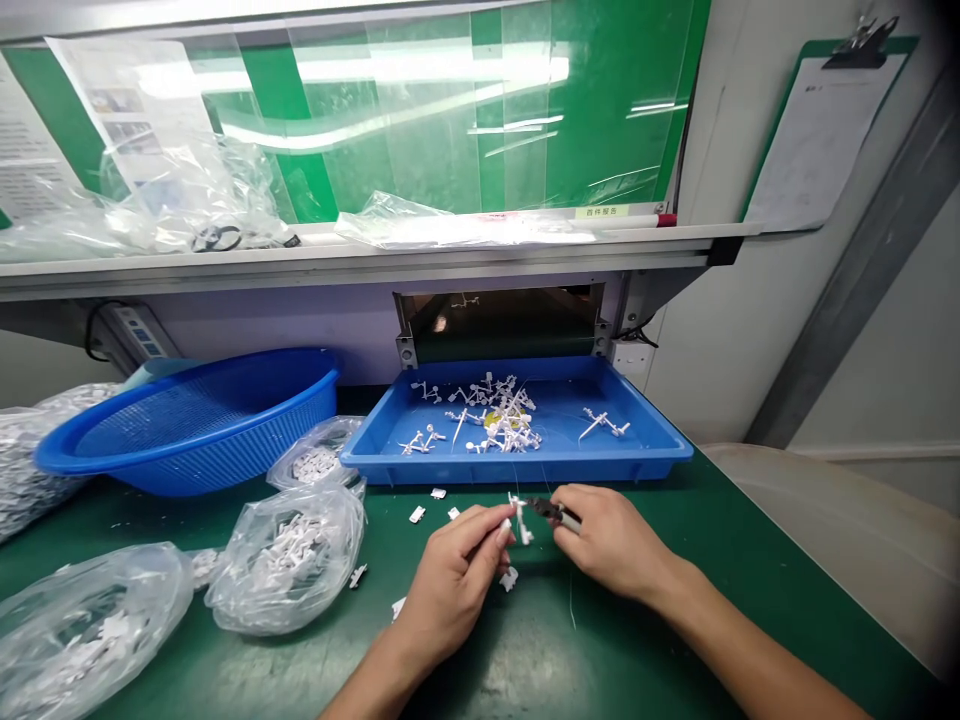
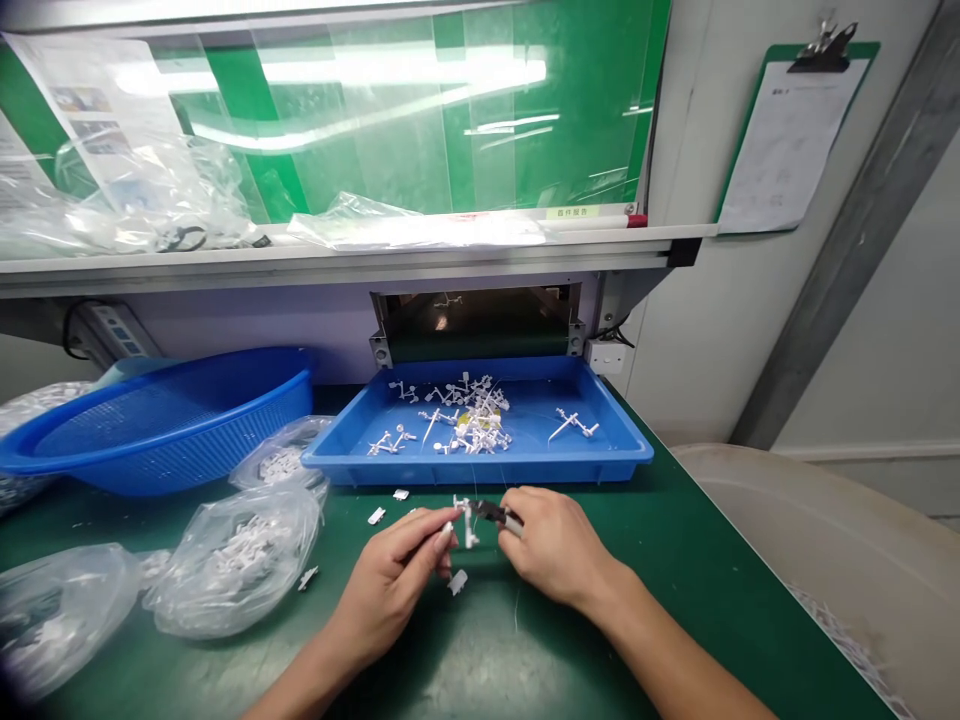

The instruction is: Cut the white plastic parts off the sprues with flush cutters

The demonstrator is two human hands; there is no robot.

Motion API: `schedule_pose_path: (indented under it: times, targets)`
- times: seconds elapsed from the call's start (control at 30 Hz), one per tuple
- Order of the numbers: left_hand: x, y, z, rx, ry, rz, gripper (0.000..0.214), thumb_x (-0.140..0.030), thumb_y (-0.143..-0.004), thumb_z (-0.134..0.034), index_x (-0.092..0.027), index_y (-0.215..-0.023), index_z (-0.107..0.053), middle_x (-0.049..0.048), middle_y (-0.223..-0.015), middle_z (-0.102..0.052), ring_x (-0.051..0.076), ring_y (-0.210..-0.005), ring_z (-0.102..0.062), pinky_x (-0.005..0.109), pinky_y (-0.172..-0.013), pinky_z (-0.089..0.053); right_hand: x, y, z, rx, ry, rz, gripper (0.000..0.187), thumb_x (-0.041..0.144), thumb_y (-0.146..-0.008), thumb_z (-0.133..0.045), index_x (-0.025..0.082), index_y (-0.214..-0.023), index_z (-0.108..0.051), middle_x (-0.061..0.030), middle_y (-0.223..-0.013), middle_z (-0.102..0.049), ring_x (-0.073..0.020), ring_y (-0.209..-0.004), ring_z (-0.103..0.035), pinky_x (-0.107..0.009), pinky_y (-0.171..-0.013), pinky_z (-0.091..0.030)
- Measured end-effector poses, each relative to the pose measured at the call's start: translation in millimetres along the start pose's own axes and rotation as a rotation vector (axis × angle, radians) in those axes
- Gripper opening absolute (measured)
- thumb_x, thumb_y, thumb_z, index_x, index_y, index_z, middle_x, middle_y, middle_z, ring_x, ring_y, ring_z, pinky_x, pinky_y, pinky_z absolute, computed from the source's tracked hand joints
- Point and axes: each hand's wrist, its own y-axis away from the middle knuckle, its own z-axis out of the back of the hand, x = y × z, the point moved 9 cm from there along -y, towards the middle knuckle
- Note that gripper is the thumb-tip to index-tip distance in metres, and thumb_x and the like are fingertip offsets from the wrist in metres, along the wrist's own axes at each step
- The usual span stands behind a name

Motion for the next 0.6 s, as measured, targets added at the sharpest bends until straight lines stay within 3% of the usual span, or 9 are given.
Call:
schedule_pose_path:
  times: [0.1,0.2,0.3,0.4,0.5,0.6]
  targets:
    - [-1,-2,9.1,-0.016,-0.038,0.012,0.032,-0.037,-0.096,-0.048,-0.021,-0.117,-0.067,0.0051,-0.088,-0.065,0.016,-0.075,-0.062,0.026,-0.072,-0.051,-2,-5,11,-0.046,-0.103,-0.035,0.014,0.024,-0.085,-0.046,0.022,-0.088,-0.060,-0.0003,-0.082,-0.065,-0.0162,-0.073,-0.056,-0.027,-0.067,-0.037]
    - [-9,5,43.7,-0.133,-0.027,0.053,0.034,-0.041,-0.094,-0.051,-0.021,-0.116,-0.067,0.0054,-0.092,-0.068,0.017,-0.077,-0.064,0.027,-0.072,-0.053,6,-7,16,-0.006,-0.099,-0.054,0.031,0.025,-0.086,-0.047,0.027,-0.114,-0.060,-0.0011,-0.098,-0.069,-0.0190,-0.085,-0.062,-0.028,-0.073,-0.040]
    - [-21,17,103.6,-0.272,-0.117,0.072,0.037,-0.045,-0.091,-0.055,-0.021,-0.116,-0.067,0.0062,-0.101,-0.070,0.020,-0.081,-0.066,0.028,-0.073,-0.054,15,-3,22,0.062,0.035,-0.058,0.032,0.028,-0.086,-0.048,0.030,-0.114,-0.062,-0.0022,-0.103,-0.070,-0.0229,-0.093,-0.063,-0.031,-0.075,-0.041]
    - [-24,26,178.7,-0.412,-0.307,0.111,0.040,-0.049,-0.089,-0.055,-0.021,-0.114,-0.068,0.0058,-0.104,-0.071,0.021,-0.083,-0.066,0.029,-0.075,-0.054,-1,13,22,0.118,0.165,-0.114,0.028,0.035,-0.086,-0.048,0.030,-0.107,-0.066,-0.0052,-0.098,-0.071,-0.0267,-0.087,-0.065,-0.033,-0.068,-0.042]
    - [-2,21,245.6,-0.449,-0.439,0.241,0.047,-0.050,-0.089,-0.048,-0.016,-0.118,-0.065,0.0067,-0.096,-0.071,0.020,-0.073,-0.066,0.029,-0.071,-0.054,-42,34,7,0.143,0.239,-0.180,0.028,0.037,-0.083,-0.052,0.032,-0.106,-0.067,-0.0084,-0.096,-0.071,-0.0299,-0.082,-0.066,-0.036,-0.064,-0.043]
    - [32,6,287.4,-0.388,-0.518,0.339,0.045,-0.044,-0.085,-0.050,-0.011,-0.108,-0.069,0.0069,-0.081,-0.071,0.020,-0.064,-0.065,0.029,-0.063,-0.053,-84,45,-17,0.118,0.248,-0.194,0.026,0.033,-0.080,-0.053,0.031,-0.101,-0.068,-0.0100,-0.107,-0.069,-0.0308,-0.088,-0.065,-0.040,-0.068,-0.046]
